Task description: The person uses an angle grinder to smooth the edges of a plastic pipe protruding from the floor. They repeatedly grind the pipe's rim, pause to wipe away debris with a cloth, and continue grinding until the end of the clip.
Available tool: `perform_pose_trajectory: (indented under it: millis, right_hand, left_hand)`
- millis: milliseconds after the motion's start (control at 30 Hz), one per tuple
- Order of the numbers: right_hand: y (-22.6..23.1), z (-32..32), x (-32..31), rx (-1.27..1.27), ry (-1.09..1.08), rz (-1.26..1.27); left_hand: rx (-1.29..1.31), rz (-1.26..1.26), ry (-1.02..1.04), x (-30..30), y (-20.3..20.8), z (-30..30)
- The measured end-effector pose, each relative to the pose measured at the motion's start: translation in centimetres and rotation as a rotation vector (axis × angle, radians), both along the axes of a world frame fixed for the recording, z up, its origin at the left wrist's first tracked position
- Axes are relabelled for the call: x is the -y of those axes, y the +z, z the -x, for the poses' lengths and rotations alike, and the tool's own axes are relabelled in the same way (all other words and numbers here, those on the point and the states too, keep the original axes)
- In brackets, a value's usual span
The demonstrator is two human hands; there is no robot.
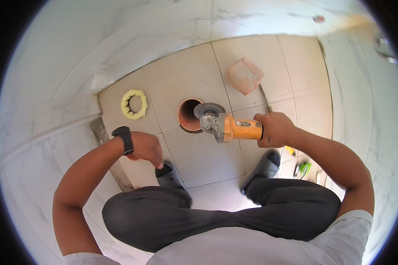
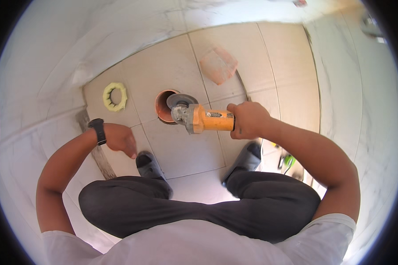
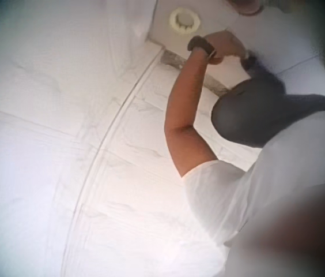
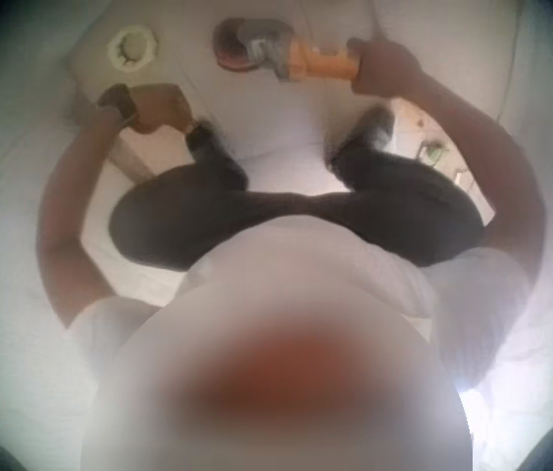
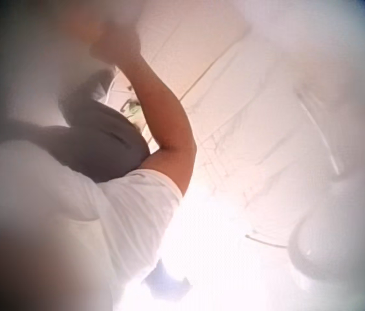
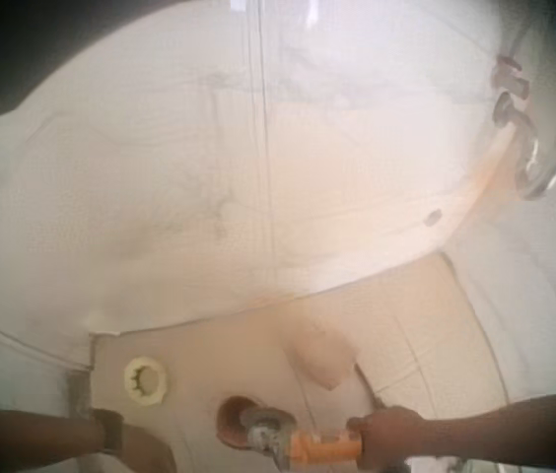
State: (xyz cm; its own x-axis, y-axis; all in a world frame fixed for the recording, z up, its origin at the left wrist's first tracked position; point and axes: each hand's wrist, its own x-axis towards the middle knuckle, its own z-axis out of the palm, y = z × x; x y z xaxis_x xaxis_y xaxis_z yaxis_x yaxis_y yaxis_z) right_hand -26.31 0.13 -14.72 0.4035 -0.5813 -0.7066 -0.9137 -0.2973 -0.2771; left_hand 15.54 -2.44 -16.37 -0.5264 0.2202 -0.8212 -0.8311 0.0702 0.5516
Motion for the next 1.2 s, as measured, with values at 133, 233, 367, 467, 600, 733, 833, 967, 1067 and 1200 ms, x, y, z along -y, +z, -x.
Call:
perform_pose_trajectory:
  millis: [133,233,367,467,600,733,833,967,1067,1200]
  right_hand:
    - [-1.1,0.7,1.5,0.104,0.061,-0.027]
    - [-2.4,1.4,1.7,0.230,0.070,-0.038]
    - [-4.0,1.4,1.8,0.341,0.091,-0.050]
    - [-4.0,1.1,2.1,0.370,0.062,-0.157]
    - [-2.9,0.5,1.8,0.353,0.057,-0.156]
    - [-1.6,-0.1,1.2,0.331,-0.067,-0.224]
    - [-0.8,-0.7,0.9,0.274,-0.053,-0.165]
    - [0.0,-0.8,0.6,0.237,-0.065,-0.058]
    - [0.5,-0.9,0.5,0.225,-0.066,-0.004]
    - [1.2,-1.5,0.0,0.287,-0.098,0.011]
  left_hand:
    - [-0.022,0.080,-0.036,-4.6,0.4,6.7]
    - [0.080,0.203,0.201,-9.4,-0.8,13.4]
    - [0.218,-0.116,1.061,-12.6,-4.4,21.2]
    - [0.060,-0.237,1.781,-13.8,-5.9,25.5]
    - [-0.220,-0.236,2.424,-13.7,-6.6,31.1]
    - [-0.401,-0.250,2.645,-13.8,-7.4,32.3]
    - [-0.552,-0.086,2.453,-15.3,-9.2,30.0]
    - [-0.585,-0.043,2.292,-17.6,-13.2,29.2]
    - [-0.582,0.159,2.104,-18.9,-15.7,30.5]
    - [-0.136,0.825,1.617,-17.9,-15.6,34.9]
